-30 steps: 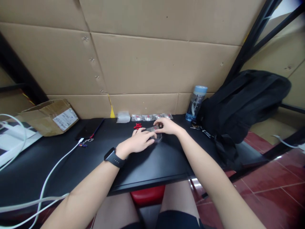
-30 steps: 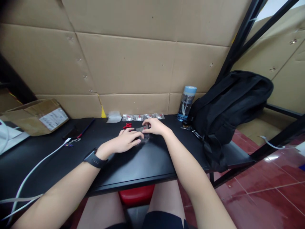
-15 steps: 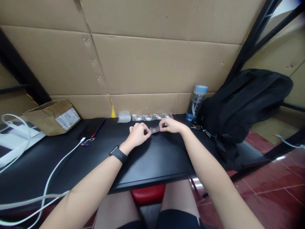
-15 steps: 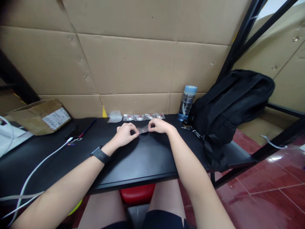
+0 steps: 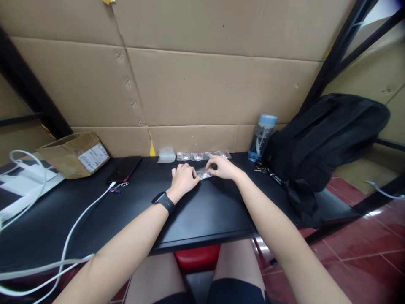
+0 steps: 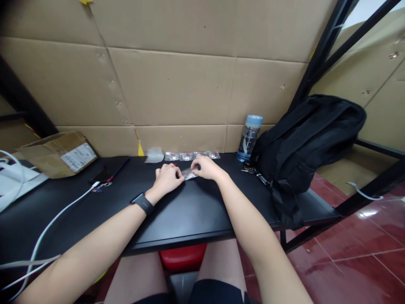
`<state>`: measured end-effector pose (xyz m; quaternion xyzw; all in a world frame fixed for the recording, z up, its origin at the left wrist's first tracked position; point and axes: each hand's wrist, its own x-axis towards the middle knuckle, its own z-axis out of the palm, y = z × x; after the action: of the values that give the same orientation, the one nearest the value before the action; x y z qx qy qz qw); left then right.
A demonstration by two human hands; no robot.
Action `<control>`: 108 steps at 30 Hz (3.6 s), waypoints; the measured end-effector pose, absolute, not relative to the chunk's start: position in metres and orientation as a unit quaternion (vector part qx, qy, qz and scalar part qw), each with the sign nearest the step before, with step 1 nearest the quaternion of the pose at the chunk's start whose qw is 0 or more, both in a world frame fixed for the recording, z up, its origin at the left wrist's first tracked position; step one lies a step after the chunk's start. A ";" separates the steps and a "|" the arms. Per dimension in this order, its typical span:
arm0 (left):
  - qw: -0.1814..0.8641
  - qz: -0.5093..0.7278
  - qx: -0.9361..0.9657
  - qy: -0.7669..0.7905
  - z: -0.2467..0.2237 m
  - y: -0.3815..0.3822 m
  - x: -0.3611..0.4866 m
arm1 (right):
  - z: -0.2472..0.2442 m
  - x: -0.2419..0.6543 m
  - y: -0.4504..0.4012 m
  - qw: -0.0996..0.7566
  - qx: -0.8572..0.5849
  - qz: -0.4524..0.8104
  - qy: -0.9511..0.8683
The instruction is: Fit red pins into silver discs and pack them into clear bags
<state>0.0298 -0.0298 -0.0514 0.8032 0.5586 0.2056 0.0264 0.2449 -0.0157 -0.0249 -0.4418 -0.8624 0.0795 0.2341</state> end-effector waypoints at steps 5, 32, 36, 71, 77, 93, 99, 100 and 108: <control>0.033 0.208 0.844 0.493 -0.053 -0.029 0.027 | -0.026 0.238 -0.021 0.159 -0.465 0.127 -0.861; 0.140 0.278 0.779 0.544 -0.043 -0.029 0.021 | -0.043 0.247 -0.006 0.359 -0.452 0.391 -0.717; 0.138 0.303 0.774 0.539 -0.038 -0.030 0.021 | -0.040 0.245 -0.007 0.374 -0.447 0.383 -0.717; 0.103 0.195 0.875 0.431 -0.041 0.007 -0.045 | -0.046 0.245 0.070 0.146 -0.558 -0.090 -0.812; 0.075 0.133 0.888 0.434 -0.028 -0.009 -0.041 | -0.026 0.256 0.064 0.117 -0.544 -0.058 -0.829; 0.061 0.134 0.855 0.497 -0.035 -0.018 -0.036 | -0.055 0.312 0.036 0.119 -0.572 0.111 -0.804; 0.091 0.225 0.852 0.464 -0.039 -0.022 -0.026 | -0.067 0.296 0.015 0.239 -0.633 0.113 -0.727; 0.103 0.250 0.849 0.455 -0.039 -0.023 -0.024 | -0.068 0.293 0.011 0.253 -0.632 0.112 -0.724; 0.161 0.364 0.846 0.354 -0.038 -0.021 -0.020 | -0.064 0.290 -0.006 0.299 -0.609 0.146 -0.720</control>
<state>-0.0195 -0.0210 -0.0382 0.8463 0.3544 0.3638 0.1608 0.2895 -0.0059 -0.0639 -0.6088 -0.7200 0.1463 0.2993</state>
